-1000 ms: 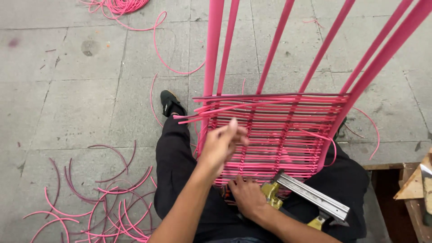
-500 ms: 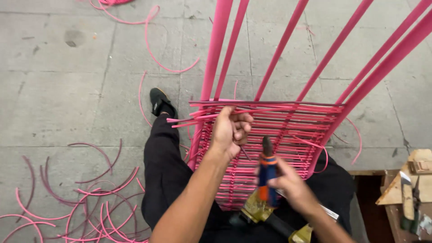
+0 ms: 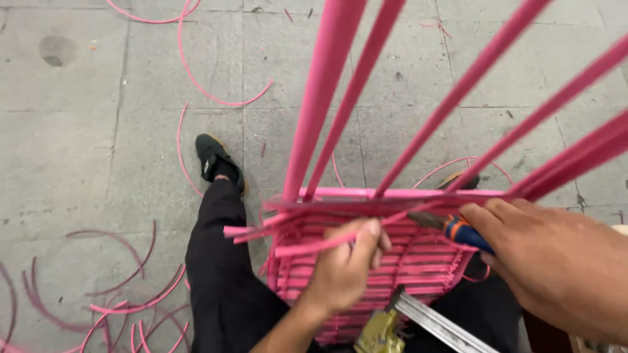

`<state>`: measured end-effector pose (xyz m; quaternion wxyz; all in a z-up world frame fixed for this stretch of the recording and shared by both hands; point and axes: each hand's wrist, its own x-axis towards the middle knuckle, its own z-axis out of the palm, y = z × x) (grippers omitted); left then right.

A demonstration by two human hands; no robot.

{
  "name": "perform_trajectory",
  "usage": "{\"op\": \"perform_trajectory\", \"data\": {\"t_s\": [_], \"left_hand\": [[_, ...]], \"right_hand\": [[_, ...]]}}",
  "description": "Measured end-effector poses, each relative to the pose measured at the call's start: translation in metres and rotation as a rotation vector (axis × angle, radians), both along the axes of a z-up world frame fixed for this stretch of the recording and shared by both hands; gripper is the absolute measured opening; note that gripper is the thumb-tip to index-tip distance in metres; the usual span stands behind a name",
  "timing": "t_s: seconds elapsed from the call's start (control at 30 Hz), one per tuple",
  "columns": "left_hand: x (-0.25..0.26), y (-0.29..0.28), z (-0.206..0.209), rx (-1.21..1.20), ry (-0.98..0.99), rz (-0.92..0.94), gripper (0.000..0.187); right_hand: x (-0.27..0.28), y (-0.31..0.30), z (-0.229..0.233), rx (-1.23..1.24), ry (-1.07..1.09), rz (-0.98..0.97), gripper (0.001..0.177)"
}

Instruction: Weaving pink plastic strips into a chair frame and securing them with a pneumatic staple gun.

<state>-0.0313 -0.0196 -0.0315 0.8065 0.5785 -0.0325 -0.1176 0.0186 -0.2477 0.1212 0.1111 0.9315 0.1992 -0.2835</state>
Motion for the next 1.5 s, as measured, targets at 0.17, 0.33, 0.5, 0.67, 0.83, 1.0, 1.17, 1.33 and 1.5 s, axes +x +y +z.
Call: {"op": "perform_trajectory", "data": {"t_s": [0.17,0.33,0.5,0.67,0.83,1.0,1.17,1.33,1.5], "left_hand": [[0.007,0.011,0.008,0.125,-0.037,-0.027,0.036],[0.003,0.008,0.002,0.142,-0.096,0.029,0.034],[0.003,0.007,0.007,0.080,-0.184,0.088,0.027],[-0.002,0.003,0.009,0.107,-0.132,0.129,0.026],[-0.003,0.014,0.015,0.252,-0.068,0.251,0.025],[-0.004,0.022,0.022,0.290,-0.497,0.272,0.013],[-0.006,0.027,0.016,0.361,-0.555,0.209,0.009],[-0.006,0.027,0.016,0.425,-0.610,0.227,0.010],[-0.006,0.028,0.019,0.418,-0.627,0.226,0.010]], "right_hand": [[0.038,0.015,0.009,-0.130,0.289,-0.195,0.063],[0.023,-0.034,-0.025,0.444,0.755,-0.574,0.068],[-0.001,-0.007,-0.009,0.317,0.653,-0.691,0.059],[0.019,-0.046,-0.034,0.488,0.718,-0.797,0.042],[0.037,0.061,0.030,-0.046,0.544,-0.489,0.046],[0.042,0.081,0.029,-0.613,0.161,0.269,0.060],[0.061,0.131,0.046,-0.735,0.259,0.435,0.050],[0.061,0.146,0.046,-0.833,0.316,0.525,0.044],[0.061,0.158,0.050,-0.787,0.286,0.471,0.043]]}}
